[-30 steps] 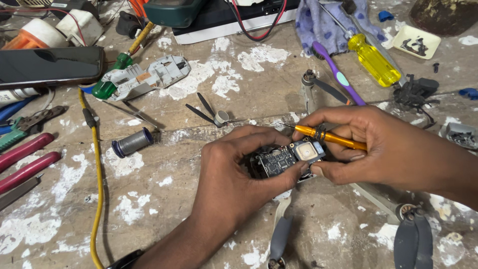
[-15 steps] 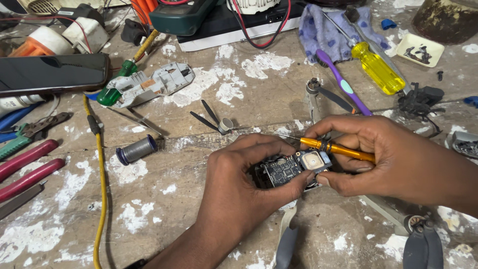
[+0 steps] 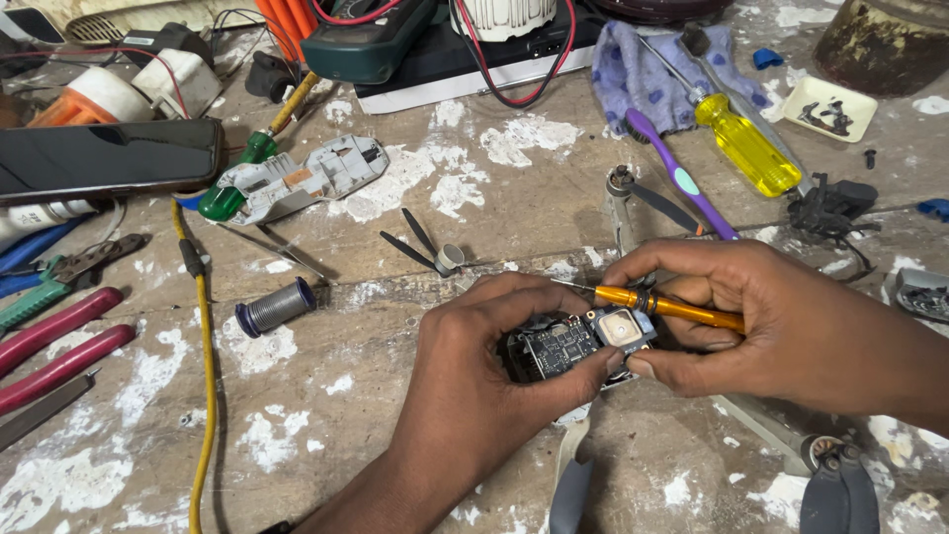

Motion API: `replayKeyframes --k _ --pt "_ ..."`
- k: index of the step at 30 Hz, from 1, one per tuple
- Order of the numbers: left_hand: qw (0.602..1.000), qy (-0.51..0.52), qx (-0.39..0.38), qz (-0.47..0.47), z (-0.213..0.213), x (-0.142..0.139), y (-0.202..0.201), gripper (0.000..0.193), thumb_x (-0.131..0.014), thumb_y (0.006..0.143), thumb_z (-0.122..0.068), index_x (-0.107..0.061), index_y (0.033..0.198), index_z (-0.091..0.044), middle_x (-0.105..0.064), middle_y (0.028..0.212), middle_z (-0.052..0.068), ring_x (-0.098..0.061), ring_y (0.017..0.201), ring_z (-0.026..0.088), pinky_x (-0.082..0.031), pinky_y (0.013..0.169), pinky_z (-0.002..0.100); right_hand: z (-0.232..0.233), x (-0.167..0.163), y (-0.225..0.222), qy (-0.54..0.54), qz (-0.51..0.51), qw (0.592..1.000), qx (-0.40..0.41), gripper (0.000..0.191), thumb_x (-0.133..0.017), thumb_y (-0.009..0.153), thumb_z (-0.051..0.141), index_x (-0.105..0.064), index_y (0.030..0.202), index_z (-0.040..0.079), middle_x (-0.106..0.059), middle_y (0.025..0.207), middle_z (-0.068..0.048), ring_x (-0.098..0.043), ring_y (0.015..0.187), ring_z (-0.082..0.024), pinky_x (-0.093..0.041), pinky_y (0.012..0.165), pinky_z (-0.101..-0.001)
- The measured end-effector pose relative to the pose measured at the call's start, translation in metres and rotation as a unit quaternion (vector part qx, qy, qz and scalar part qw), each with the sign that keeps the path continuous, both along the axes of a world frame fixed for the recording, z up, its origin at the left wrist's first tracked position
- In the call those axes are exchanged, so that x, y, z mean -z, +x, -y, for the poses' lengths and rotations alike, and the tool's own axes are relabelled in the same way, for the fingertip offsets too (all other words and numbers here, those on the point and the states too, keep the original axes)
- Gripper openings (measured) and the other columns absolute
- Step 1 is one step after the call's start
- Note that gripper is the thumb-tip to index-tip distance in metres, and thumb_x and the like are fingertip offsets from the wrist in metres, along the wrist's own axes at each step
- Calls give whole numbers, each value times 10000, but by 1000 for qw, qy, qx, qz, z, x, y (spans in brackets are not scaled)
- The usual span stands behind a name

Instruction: The person repairs a small quadcopter drone on a cluttered workbench, using a precision screwdriver to unscrew and re-tighten screws on the drone's exposed circuit board and frame, holding the drone steady with one hand while driving screws with the other.

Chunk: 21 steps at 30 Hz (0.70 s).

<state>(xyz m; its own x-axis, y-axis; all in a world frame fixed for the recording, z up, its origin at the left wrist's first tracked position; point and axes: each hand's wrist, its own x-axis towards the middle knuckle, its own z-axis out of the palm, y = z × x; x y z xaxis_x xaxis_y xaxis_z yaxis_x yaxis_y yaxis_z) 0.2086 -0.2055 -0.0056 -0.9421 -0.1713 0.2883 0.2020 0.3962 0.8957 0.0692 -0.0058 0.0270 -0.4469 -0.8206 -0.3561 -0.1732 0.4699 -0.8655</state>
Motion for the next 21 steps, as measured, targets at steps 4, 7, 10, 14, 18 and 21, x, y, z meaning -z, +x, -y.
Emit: replayKeyframes --k 4,7,10,14,18,21 --pt "1000 -3 -2 -11 0 0 0 390 -893 739 -217 -783 1067 -37 -788 1078 98 -795 983 181 -629 879 298 1 -2 1 64 -8 997 37 574 -808 795 51 -572 1312 129 -726 908 -72 -680 792 -102 -581 695 -265" --pt "1000 -3 -1 -8 0 0 0 392 -895 739 -215 -782 1069 -36 -787 1078 99 -792 987 181 -627 880 298 3 -4 2 74 -9 996 41 590 -803 793 48 -570 1328 139 -723 898 -77 -659 775 -101 -566 677 -271" --pt "1000 -4 -2 -4 1 1 1 392 -896 739 -218 -783 1068 -37 -784 1082 99 -792 987 179 -628 878 295 3 -4 2 65 -14 997 28 604 -806 792 47 -569 1340 137 -727 906 -75 -673 781 -100 -580 684 -271" --pt "1000 -2 -7 2 0 1 1 395 -898 732 -225 -786 1064 -42 -779 1081 97 -792 973 177 -630 860 290 0 2 -1 17 -5 1000 0 576 -812 815 44 -563 1330 107 -732 953 -73 -706 831 -102 -607 723 -266" --pt "1000 3 -8 7 0 0 0 399 -901 726 -226 -787 1061 -43 -776 1083 96 -791 970 176 -629 858 289 -2 4 -3 21 -4 1000 4 572 -816 814 48 -568 1326 108 -727 955 -73 -704 831 -105 -610 728 -271" --pt "1000 -1 -11 -3 -1 0 1 384 -895 738 -217 -786 1060 -38 -777 1090 99 -790 976 176 -628 863 290 0 1 -1 -4 -8 1000 -7 567 -823 830 56 -571 1336 99 -716 957 -66 -685 843 -94 -596 736 -264"
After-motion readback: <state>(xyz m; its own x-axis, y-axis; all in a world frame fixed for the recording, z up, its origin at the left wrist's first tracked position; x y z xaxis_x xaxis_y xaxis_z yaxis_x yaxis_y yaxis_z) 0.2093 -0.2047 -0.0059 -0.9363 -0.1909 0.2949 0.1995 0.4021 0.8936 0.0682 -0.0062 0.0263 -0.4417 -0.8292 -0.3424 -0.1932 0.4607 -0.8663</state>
